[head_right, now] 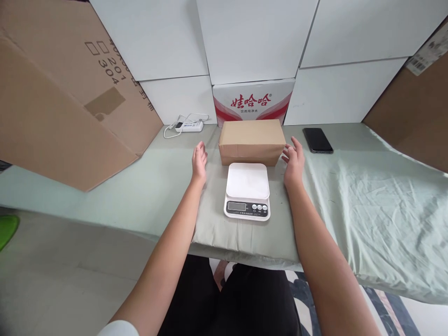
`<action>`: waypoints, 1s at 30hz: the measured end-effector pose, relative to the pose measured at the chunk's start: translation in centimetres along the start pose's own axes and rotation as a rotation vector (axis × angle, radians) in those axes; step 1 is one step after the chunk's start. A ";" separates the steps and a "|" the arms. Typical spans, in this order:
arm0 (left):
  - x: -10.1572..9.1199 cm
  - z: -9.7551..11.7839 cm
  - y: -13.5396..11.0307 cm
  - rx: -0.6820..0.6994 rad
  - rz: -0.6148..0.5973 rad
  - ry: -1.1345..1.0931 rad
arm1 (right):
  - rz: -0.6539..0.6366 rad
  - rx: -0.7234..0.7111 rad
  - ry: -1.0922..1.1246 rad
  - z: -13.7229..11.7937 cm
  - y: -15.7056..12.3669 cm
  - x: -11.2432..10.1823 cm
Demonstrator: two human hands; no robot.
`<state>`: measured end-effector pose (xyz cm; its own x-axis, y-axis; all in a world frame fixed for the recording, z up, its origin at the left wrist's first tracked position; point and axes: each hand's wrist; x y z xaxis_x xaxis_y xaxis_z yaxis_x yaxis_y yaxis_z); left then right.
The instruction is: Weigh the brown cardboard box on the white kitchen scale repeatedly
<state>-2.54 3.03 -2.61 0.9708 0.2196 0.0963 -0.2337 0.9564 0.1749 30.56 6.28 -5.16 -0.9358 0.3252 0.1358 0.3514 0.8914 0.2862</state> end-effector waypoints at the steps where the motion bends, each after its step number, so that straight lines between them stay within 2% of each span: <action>1: 0.1 -0.1 0.0 -0.003 -0.009 0.009 | -0.007 -0.007 -0.001 0.0 -0.1 0.1; 8: 0.6 -0.3 -0.4 -0.023 -0.082 0.022 | -0.082 -0.077 -0.060 -0.4 -1.0 0.5; 21: 1.1 -1.0 -1.4 -0.032 -0.238 0.037 | -0.113 -0.031 -0.086 -0.2 -1.0 0.6; 30: 1.3 -1.1 -1.5 -0.032 -0.295 0.030 | -0.157 -0.066 -0.138 -0.5 -1.4 1.1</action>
<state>-0.89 2.04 -3.87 0.9978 -0.0638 0.0166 0.0603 0.9853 0.1600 29.03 5.27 -4.90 -0.9726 0.2282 -0.0447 0.1980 0.9133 0.3559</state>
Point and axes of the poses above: each hand's wrist, its own y-axis towards the middle knuckle, its own x-axis out of the palm, z = x × y, and after that the axes turned 6 degrees about -z, right-handed
